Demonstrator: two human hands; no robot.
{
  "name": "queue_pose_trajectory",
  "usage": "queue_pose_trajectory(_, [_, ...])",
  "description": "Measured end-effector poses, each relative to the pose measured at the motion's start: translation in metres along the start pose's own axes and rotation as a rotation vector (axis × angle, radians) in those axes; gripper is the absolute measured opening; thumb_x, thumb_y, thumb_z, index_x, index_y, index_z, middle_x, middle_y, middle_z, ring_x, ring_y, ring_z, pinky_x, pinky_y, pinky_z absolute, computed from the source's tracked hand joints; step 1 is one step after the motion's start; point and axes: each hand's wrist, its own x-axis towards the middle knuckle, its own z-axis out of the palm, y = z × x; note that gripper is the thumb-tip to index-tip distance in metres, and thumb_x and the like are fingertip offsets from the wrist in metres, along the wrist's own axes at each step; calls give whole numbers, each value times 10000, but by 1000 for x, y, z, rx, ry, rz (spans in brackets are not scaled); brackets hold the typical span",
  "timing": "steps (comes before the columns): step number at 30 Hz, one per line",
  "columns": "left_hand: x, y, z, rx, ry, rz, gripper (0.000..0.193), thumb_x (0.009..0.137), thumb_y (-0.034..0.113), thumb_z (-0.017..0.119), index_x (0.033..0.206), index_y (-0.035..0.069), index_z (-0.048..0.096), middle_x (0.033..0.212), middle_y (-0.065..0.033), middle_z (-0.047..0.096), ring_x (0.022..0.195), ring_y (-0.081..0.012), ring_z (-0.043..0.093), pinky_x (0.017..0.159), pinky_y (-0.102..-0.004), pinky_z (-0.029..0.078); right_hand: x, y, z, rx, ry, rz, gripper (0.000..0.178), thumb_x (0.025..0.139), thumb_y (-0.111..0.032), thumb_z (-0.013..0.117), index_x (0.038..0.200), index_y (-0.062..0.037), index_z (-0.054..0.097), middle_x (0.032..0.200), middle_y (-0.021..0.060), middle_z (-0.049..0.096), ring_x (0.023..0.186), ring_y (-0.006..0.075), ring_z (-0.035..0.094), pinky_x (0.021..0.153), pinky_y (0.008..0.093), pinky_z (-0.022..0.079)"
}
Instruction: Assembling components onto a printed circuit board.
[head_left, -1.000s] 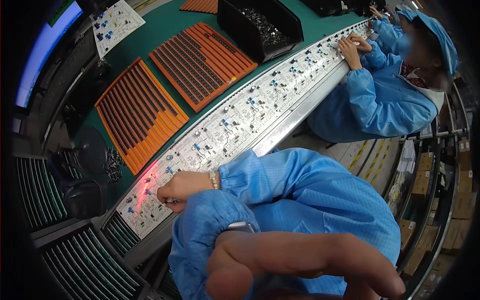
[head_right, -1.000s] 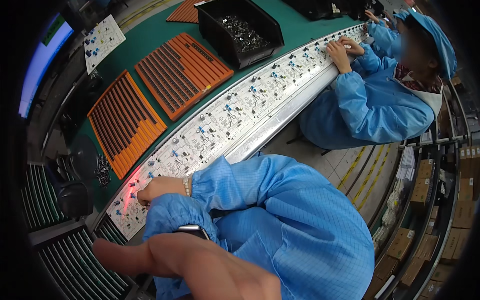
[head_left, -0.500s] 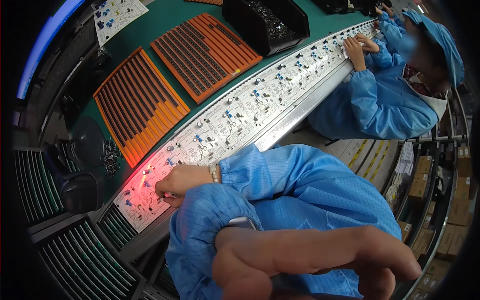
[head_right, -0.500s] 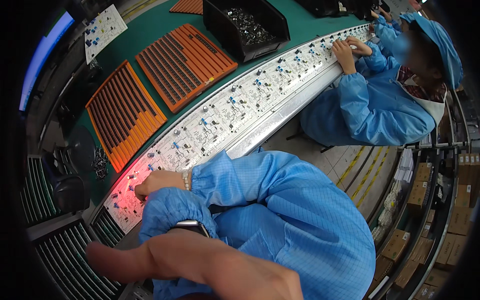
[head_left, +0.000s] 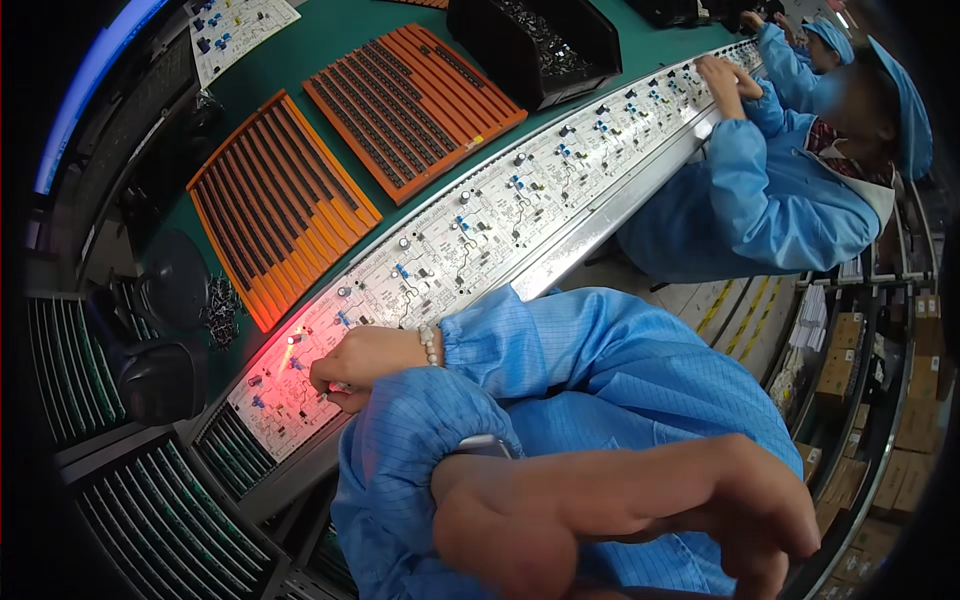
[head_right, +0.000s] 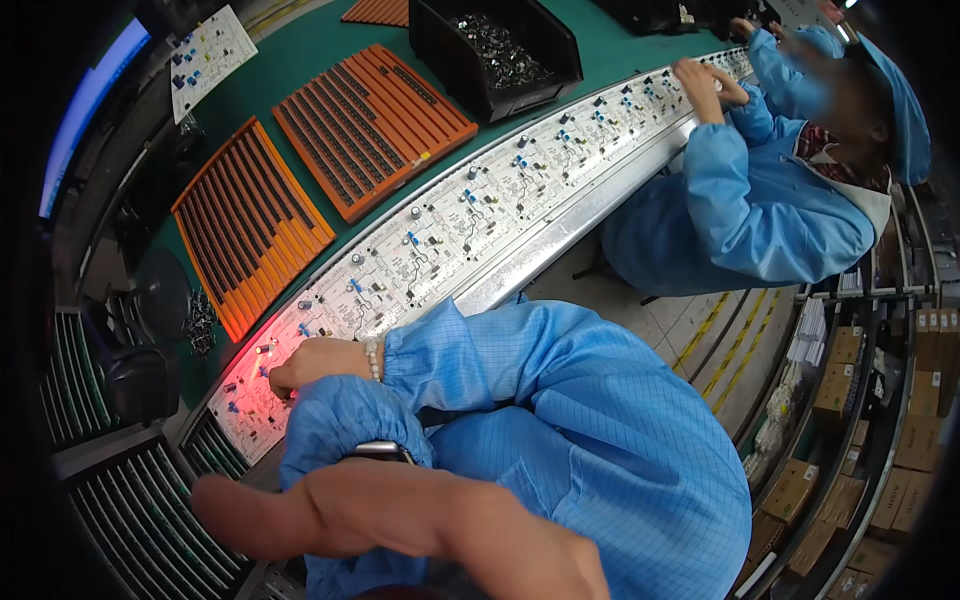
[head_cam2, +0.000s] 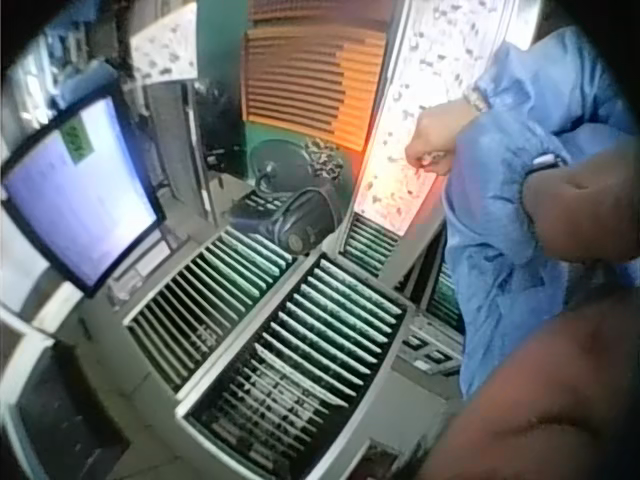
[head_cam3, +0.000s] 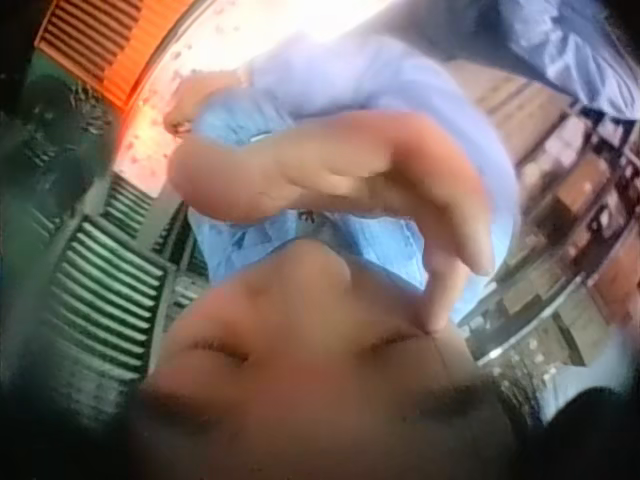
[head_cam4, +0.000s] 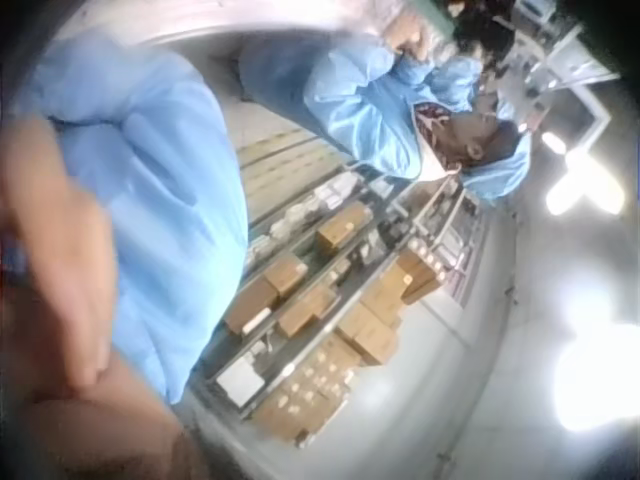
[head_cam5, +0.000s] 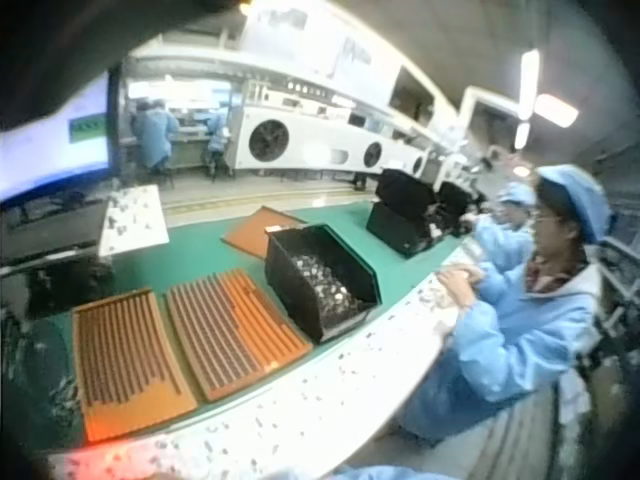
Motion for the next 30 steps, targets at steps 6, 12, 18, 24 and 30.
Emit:
queue_pose_trajectory(6, [-2, 9, 2, 110, -44, -27, 793, 927, 627, 522, 1294, -73, 464, 1026, -299, 646, 951, -391, 633, 808, -469, 496, -2, -3, -1, -15, 11, 8, 230, 837, -194, 674, 987, -52, 575, 786, 143, 656, 723, 367, 644, 634, 458, 506])
queue_pose_trajectory(12, [-9, 16, 8, 234, -56, -45, 777, 945, 602, 520, 1302, -84, 448, 1021, -318, 643, 941, -411, 633, 816, -484, 495, -1, -3, -4, 12, 100, -91, 219, 838, -213, 656, 988, -65, 595, 786, 137, 670, 708, 364, 652, 621, 464, 509])
queue_pose_trajectory(18, [-36, 19, 29, 472, 72, 68, 568, 974, 488, 534, 1182, -35, 457, 1001, -261, 629, 922, -359, 619, 845, -456, 473, 2, -10, -2, -26, 77, -79, 207, 834, -189, 691, 969, -57, 605, 810, 131, 671, 740, 347, 658, 632, 437, 516])
queue_pose_trajectory(24, [-149, 12, -19, 1472, 966, 514, 181, 1002, 161, 536, 1090, 4, 523, 1006, -124, 583, 927, -192, 558, 895, -350, 427, -10, -31, -26, -61, 280, -155, 205, 823, -182, 696, 982, -70, 632, 843, 113, 670, 771, 315, 664, 650, 414, 524])
queue_pose_trajectory(30, [-184, -12, -31, 1282, 1326, 572, 188, 977, 42, 532, 1145, -38, 547, 1080, -95, 577, 1023, -165, 548, 931, -297, 420, -17, -45, -28, -180, 227, -299, 229, 820, -161, 714, 1016, -67, 641, 928, 88, 644, 843, 287, 643, 687, 372, 531])
